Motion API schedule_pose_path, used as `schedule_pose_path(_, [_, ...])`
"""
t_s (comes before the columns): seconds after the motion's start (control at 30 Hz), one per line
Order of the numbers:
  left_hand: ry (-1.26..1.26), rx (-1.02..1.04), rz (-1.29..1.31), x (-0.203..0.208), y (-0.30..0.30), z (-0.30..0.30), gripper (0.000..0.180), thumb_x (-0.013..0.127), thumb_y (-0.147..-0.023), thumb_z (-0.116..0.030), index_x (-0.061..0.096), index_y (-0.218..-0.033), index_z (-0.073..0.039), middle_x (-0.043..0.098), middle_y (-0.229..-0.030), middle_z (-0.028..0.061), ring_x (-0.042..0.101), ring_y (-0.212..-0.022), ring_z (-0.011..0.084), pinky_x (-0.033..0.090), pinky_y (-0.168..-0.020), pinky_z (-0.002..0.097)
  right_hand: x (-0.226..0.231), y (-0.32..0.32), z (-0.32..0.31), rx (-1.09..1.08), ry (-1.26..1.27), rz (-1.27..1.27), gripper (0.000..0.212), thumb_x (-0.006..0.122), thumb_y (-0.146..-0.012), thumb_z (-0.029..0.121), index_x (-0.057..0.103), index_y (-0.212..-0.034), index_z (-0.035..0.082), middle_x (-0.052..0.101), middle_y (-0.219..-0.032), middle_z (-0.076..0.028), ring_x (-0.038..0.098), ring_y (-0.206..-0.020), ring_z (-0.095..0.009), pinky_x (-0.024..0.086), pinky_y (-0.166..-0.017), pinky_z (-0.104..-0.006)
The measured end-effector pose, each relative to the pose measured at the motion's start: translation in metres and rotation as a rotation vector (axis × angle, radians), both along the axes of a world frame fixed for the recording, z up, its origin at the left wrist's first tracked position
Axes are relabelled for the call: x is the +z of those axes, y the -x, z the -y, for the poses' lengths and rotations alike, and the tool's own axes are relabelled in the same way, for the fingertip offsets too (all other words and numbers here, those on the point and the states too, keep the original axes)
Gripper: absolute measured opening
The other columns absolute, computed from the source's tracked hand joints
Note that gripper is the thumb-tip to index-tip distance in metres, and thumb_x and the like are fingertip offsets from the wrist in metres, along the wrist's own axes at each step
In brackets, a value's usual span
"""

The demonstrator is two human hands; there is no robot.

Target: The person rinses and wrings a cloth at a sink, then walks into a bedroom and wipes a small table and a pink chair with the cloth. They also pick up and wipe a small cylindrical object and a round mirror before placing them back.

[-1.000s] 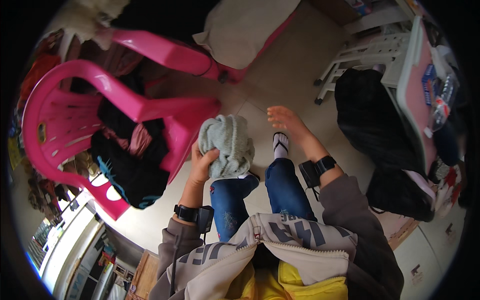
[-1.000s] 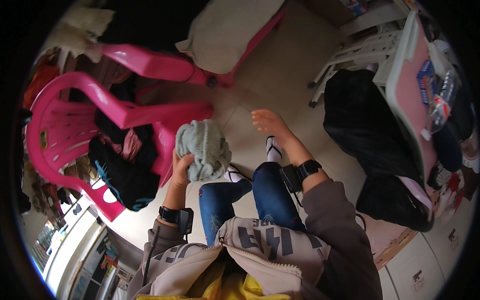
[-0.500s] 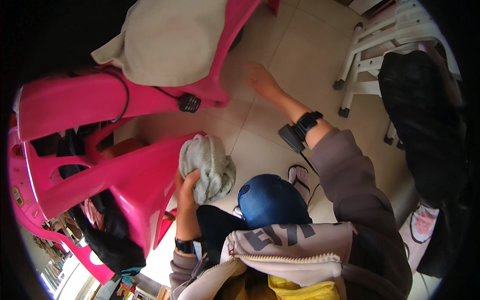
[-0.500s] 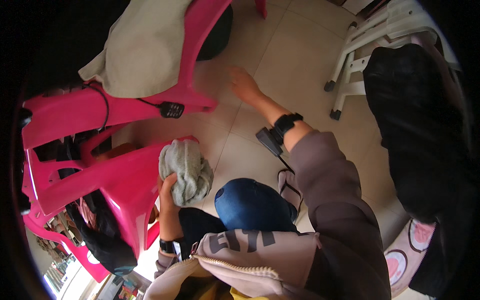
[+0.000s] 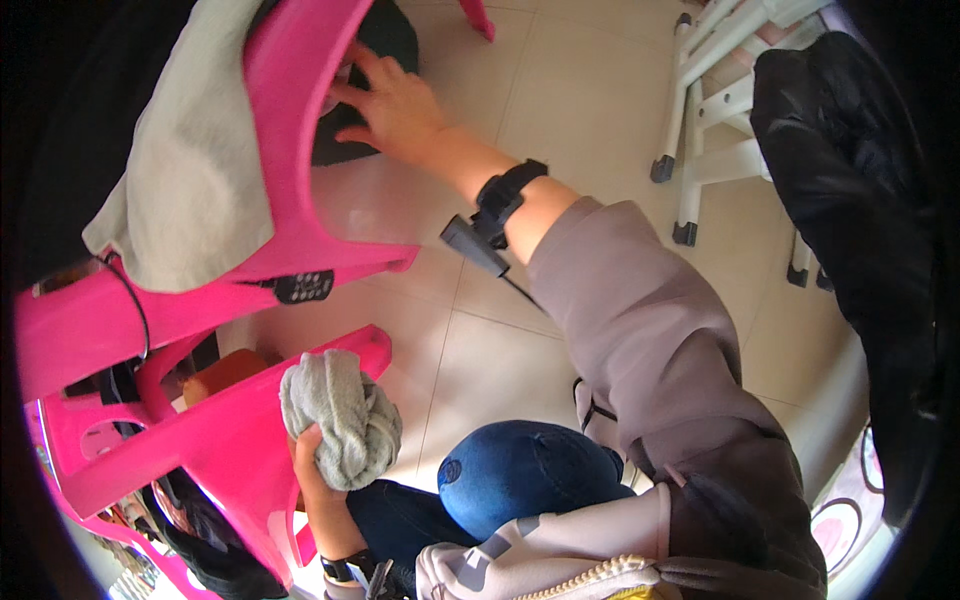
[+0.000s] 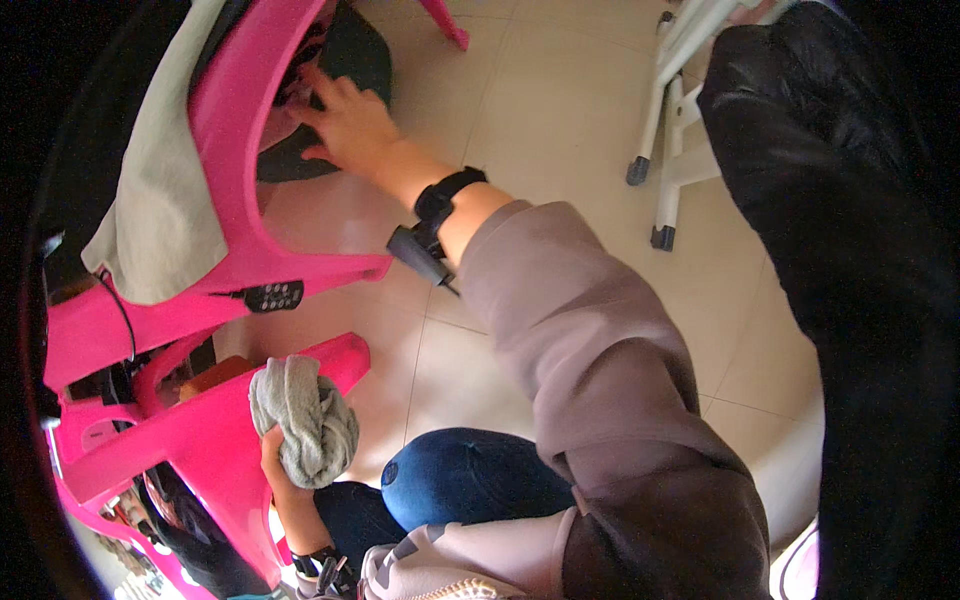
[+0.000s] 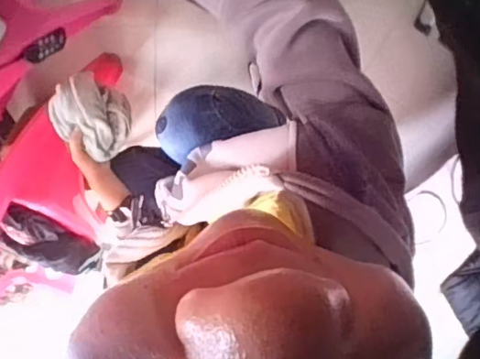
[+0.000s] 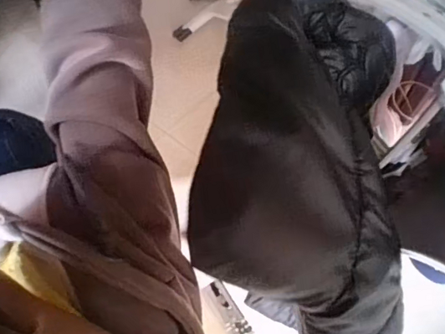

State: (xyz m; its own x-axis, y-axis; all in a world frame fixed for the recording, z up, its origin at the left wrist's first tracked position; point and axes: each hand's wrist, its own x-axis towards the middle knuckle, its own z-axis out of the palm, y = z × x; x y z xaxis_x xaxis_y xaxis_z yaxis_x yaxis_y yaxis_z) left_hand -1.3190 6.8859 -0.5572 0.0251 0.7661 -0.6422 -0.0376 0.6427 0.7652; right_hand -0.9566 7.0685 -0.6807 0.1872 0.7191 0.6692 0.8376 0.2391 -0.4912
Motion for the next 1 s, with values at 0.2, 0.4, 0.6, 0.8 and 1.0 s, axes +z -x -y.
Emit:
schedule_pose_path(0.2, [-0.058,-0.148,-0.026,-0.012,-0.012,-0.007,0.055,0.056,-0.083,-0.026,0.047,-0.129,0.003,0.061,-0.115,0.0173,0.061,-0.104,0.0291,0.048,-0.092,0.0383,0.008,0.002,-0.017,0.035,-0.021,-0.041,0.017,0.069,-0.072,0.016,0.071,-0.089,0.012,0.061,-0.105,0.001,0.053,-0.101,-0.026,0.054,-0.076,-0.0357])
schedule_pose_path(0.4, [0.019,-0.025,-0.012,-0.018,-0.011,-0.016,0.055,0.056,-0.084,-0.027,0.047,-0.128,0.004,0.061,-0.116,0.0176,0.061,-0.104,0.0300,0.048,-0.093,0.0389,0.022,-0.028,0.079,-0.066,-0.193,-0.236,0.010,0.068,-0.069,0.000,0.065,-0.079,0.002,0.053,-0.078,-0.009,0.054,-0.078,-0.027,0.044,-0.061,-0.0379])
schedule_pose_path(0.6, [0.111,-0.016,0.065,-0.014,-0.015,-0.017,0.056,0.056,-0.082,-0.027,0.048,-0.126,0.006,0.062,-0.113,0.0183,0.062,-0.102,0.0300,0.048,-0.093,0.0390,0.050,-0.025,0.265,0.120,0.079,-0.240,0.027,0.072,-0.062,-0.003,0.065,-0.088,-0.001,0.054,-0.081,-0.010,0.054,-0.077,-0.030,0.047,-0.064,-0.0376])
schedule_pose_path(0.8, [0.098,-0.099,0.062,-0.020,-0.010,-0.022,0.055,0.055,-0.085,-0.030,0.049,-0.127,0.004,0.061,-0.116,0.0167,0.061,-0.105,0.0292,0.047,-0.095,0.0390,0.063,-0.026,0.333,0.063,0.242,-0.211,0.028,0.067,-0.066,-0.002,0.068,-0.093,0.002,0.053,-0.089,-0.009,0.052,-0.082,-0.028,0.046,-0.070,-0.0356])
schedule_pose_path(1.0, [0.091,-0.122,0.017,-0.027,0.001,-0.024,0.056,0.056,-0.084,-0.029,0.047,-0.128,0.004,0.061,-0.115,0.0174,0.061,-0.104,0.0296,0.048,-0.093,0.0389,0.073,-0.027,0.333,-0.100,0.196,-0.188,0.044,0.067,-0.079,0.017,0.055,-0.119,0.006,0.048,-0.110,-0.009,0.048,-0.103,-0.026,0.042,-0.087,-0.0413])
